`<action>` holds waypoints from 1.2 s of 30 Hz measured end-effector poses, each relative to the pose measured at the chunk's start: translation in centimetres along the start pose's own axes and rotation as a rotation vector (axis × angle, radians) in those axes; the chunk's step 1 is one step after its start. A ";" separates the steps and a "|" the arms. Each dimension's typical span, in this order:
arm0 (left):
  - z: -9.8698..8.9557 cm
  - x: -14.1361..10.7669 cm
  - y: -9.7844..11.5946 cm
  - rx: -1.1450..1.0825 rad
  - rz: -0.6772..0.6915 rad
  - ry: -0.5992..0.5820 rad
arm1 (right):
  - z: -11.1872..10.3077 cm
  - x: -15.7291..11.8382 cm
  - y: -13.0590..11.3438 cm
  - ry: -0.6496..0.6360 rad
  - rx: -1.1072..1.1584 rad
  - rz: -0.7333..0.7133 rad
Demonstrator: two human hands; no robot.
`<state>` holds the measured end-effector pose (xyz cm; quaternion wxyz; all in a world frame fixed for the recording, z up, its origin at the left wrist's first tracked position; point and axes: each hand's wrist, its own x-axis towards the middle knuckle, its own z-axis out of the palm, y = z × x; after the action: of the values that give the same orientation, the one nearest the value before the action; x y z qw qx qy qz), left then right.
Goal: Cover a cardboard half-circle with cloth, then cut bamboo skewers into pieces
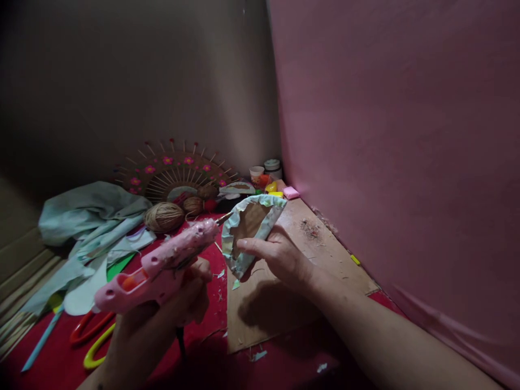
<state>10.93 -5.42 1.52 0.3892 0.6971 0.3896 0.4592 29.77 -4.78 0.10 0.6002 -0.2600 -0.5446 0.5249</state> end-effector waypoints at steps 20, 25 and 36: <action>-0.4 0.0 -0.4 0.052 -0.103 -0.092 | 0.2 -0.1 -0.2 -0.005 -0.057 0.049; -0.6 0.4 -0.2 -0.096 -0.012 -0.116 | 0.2 -0.2 -0.3 0.013 -0.046 0.028; -0.2 -0.1 -0.2 -0.025 -0.098 -0.091 | 0.2 -0.1 -0.3 0.067 -0.119 -0.007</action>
<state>10.63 -5.37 1.34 0.4370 0.6925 0.3993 0.4122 29.73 -4.97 0.37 0.6035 -0.3108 -0.5555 0.4802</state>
